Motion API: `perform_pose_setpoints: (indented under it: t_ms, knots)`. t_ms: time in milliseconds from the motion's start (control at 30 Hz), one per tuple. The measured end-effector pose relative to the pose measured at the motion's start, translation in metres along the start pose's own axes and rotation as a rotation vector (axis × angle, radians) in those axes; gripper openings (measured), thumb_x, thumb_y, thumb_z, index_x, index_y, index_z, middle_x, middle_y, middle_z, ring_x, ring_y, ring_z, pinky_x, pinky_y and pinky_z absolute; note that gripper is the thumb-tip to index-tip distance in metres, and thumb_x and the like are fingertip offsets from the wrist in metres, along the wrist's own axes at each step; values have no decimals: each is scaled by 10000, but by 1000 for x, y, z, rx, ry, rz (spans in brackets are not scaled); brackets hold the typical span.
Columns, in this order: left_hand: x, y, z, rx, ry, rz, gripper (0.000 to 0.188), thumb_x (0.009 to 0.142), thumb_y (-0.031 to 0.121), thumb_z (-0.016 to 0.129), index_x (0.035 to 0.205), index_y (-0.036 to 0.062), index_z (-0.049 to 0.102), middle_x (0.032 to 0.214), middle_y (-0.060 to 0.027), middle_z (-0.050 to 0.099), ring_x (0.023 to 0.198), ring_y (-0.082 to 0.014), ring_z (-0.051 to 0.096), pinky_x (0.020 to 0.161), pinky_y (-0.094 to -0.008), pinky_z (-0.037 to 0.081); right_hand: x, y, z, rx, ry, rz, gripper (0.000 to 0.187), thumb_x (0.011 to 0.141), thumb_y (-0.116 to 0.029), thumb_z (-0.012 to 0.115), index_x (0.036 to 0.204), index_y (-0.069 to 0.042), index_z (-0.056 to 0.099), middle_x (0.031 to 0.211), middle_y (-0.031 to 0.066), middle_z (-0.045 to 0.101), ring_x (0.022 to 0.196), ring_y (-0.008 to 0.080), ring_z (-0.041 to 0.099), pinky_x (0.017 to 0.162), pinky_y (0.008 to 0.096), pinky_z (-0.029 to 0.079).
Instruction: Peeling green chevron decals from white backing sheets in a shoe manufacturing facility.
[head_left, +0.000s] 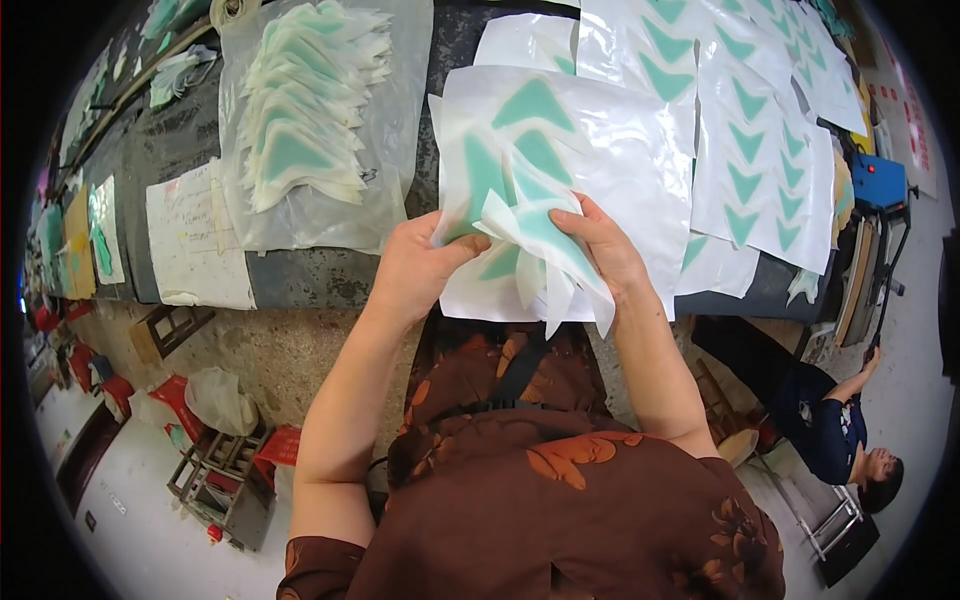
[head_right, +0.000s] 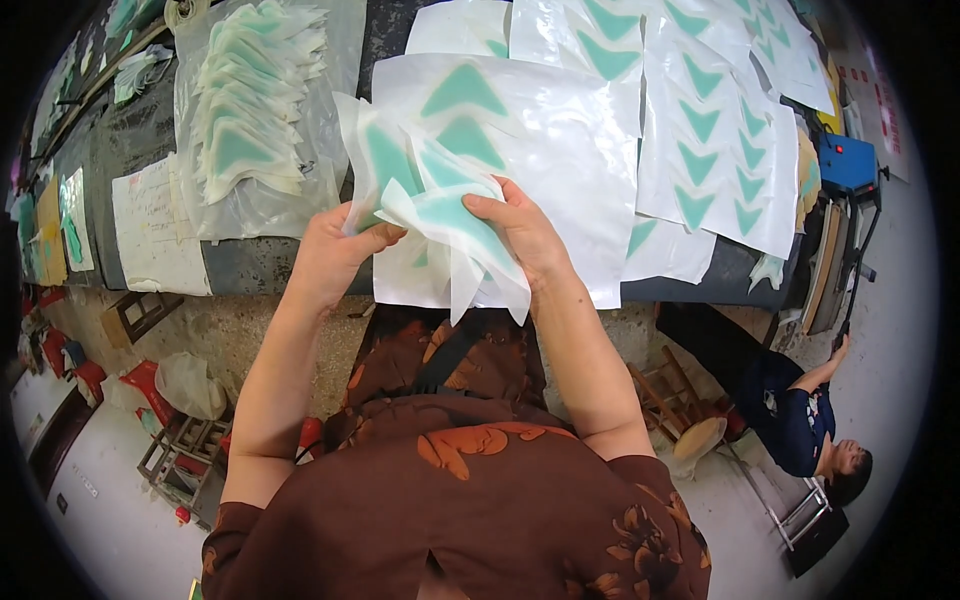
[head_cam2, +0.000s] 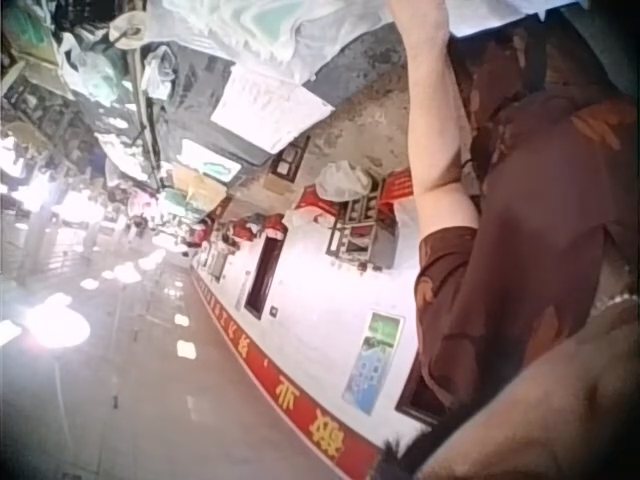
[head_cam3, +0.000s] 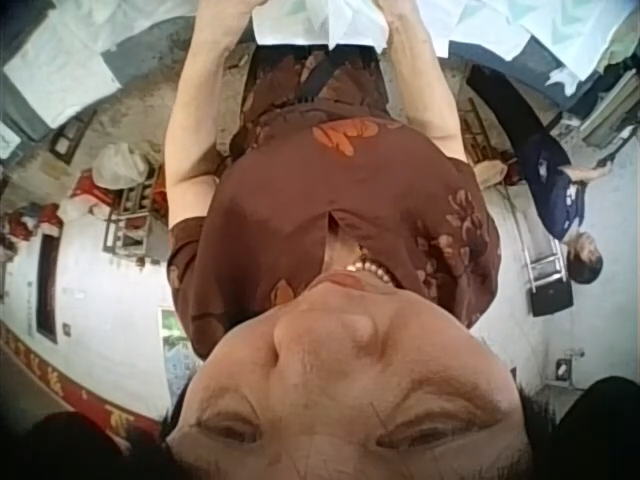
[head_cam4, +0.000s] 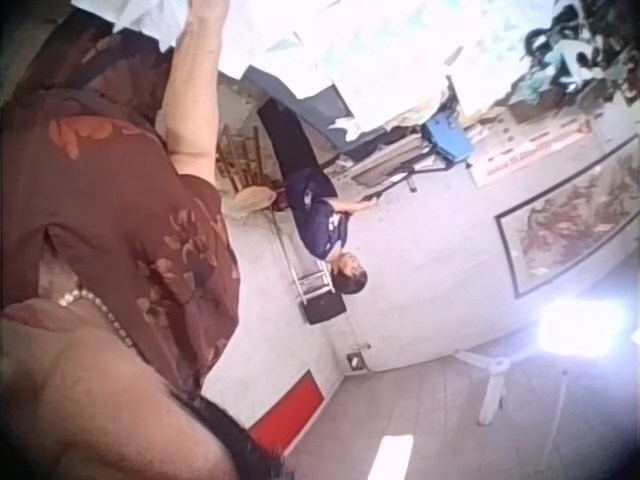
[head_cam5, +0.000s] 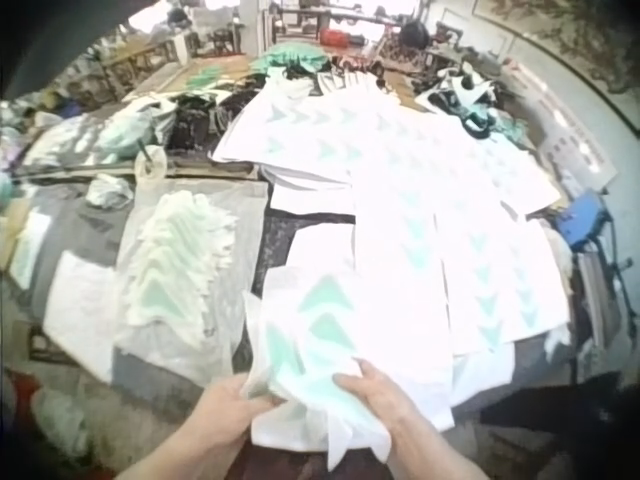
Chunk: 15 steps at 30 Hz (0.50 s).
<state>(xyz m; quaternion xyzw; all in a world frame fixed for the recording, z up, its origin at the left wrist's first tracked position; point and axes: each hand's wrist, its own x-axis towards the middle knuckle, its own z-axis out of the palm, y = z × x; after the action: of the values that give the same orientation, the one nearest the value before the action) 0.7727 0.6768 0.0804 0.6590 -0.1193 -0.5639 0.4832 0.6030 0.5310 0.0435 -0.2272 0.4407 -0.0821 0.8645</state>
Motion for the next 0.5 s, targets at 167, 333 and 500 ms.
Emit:
perform_pose_setpoints:
  t_ms: [167,333,500]
  knots:
    - [-3,-1,-7,190,26,17,222,834,81,708,1038,-5,686,912,-6,681,827,-85,592,766,-255,467,-6,-2,1,9,-50,4,554,845,-85,650,1336,26,420,1189,149,581,1026,195,618,913,289,500]
    - [-5,-9,-13,101,-30,36,261,831,134,714,1058,7,685,910,-27,696,807,-83,597,736,-249,478,-13,-4,-1,10,-64,30,553,839,-79,646,1334,25,425,1174,142,591,1014,191,622,897,289,508]
    - [-6,-17,-46,114,45,-14,242,826,142,723,1017,-1,685,910,-56,698,828,-105,621,744,-250,484,-33,-26,-10,120,88,-107,466,857,-82,639,1277,25,467,1077,153,622,906,177,662,781,272,571]
